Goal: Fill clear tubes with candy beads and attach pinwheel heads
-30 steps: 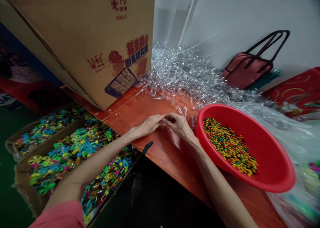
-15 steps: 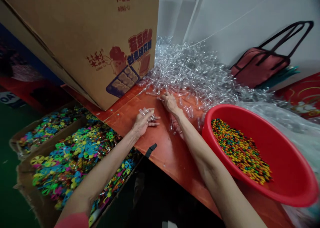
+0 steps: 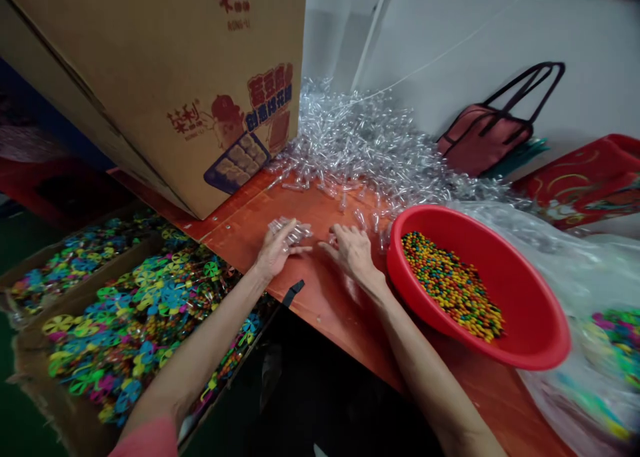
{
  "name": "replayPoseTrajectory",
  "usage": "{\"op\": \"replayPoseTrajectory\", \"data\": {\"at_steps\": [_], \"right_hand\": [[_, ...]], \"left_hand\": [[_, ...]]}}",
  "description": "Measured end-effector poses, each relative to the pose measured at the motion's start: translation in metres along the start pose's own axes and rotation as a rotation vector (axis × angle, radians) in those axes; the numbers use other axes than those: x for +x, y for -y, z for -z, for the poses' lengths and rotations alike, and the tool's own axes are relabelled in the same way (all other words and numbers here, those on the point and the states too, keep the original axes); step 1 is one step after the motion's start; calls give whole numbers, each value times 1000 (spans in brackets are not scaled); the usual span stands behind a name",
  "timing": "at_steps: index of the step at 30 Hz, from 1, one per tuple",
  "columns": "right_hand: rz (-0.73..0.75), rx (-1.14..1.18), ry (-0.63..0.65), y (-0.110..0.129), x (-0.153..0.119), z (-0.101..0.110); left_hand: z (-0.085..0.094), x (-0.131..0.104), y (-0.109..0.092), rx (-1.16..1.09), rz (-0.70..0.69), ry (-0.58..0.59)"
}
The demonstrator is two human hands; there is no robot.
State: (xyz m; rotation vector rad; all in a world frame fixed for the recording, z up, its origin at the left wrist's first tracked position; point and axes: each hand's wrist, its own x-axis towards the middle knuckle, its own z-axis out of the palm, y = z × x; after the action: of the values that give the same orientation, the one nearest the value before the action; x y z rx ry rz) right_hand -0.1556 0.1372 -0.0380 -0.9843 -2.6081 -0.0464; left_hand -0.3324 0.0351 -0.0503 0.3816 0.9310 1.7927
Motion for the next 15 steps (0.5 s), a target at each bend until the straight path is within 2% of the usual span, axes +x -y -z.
{"op": "replayPoseTrajectory", "data": {"at_steps": [3,6,8,10,13,15], "right_hand": [[1,-12,53,3,-8,-3],[-17,311,-27,16,-15,1],[26,566,-104,31,-26,4],[136,701,-144,49,-39,4],[260,715,-136,68,-57,2],[299,726,-126,64,-63,3]], "left_hand": [[12,-25,-5,29,-32,27],[17,-43,0,56,-8,13],[14,-49,7,40,17,22],[9,-51,17,5,46,44],[-2,-51,28,-23,59,22],[-6,-50,31,0,11,-10]]}}
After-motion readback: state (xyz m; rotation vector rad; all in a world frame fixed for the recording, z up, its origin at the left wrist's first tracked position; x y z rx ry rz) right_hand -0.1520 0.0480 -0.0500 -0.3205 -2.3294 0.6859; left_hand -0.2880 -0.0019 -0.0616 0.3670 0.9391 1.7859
